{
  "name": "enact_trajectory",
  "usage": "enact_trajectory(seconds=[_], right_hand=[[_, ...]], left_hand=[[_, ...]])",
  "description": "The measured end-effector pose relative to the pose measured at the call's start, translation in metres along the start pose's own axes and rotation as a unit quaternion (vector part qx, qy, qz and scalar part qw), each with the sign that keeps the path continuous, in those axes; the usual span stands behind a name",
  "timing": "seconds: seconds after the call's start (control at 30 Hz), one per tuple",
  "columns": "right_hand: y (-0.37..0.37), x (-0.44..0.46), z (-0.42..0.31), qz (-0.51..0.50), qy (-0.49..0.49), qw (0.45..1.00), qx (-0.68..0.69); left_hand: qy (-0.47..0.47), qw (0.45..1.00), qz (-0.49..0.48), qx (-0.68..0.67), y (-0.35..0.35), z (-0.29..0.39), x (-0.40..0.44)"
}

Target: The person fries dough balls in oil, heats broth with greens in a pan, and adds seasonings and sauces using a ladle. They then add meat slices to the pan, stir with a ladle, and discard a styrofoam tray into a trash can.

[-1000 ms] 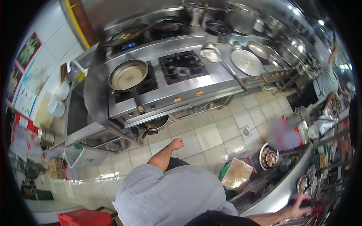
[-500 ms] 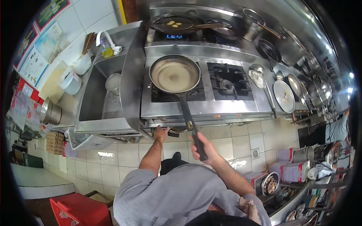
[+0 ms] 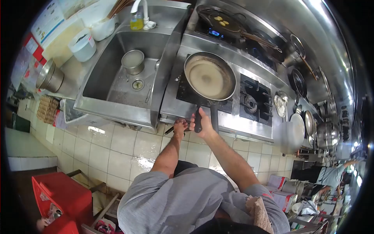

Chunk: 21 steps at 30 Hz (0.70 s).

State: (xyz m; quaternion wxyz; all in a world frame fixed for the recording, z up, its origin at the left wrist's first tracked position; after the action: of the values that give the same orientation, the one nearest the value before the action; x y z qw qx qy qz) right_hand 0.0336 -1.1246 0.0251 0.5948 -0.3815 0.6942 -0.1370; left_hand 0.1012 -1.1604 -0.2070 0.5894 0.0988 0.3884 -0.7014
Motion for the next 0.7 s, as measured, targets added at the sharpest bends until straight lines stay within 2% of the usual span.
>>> enact_trajectory(seconds=[0.27, 0.37, 0.43, 0.53, 0.7], right_hand=[[-0.010, 0.036, -0.006, 0.006, -0.016, 0.999, 0.031], [-0.016, 0.046, -0.005, 0.000, -0.013, 0.999, 0.038], [-0.018, 0.051, -0.006, 0.001, -0.013, 0.999, 0.049], [-0.020, 0.056, -0.008, 0.011, 0.008, 0.998, 0.058], [-0.021, 0.066, -0.010, 0.050, 0.018, 0.997, 0.052]], left_hand=[[0.025, 0.999, 0.031, -0.017, -0.003, 0.009, -0.006], [0.057, 0.996, 0.022, -0.067, -0.002, 0.004, -0.001], [0.087, 0.985, -0.002, -0.149, -0.006, 0.003, -0.006], [0.102, 0.976, -0.060, -0.181, -0.001, 0.005, -0.006], [0.120, 0.987, -0.077, -0.070, 0.005, 0.017, -0.013]])
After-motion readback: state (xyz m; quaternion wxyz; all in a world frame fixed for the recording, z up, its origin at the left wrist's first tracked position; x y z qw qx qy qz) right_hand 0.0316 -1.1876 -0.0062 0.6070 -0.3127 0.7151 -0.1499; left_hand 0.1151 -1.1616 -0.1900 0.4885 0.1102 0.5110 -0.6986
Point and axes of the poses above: each hand's wrist, its own x-axis towards the middle knuckle, its own y-axis out of the back of the hand, z = x × y, the point moved 3 cm from there along x, towards the middle knuckle, and after that the axes turned 14 degrees about x, right-handed, at the moved point
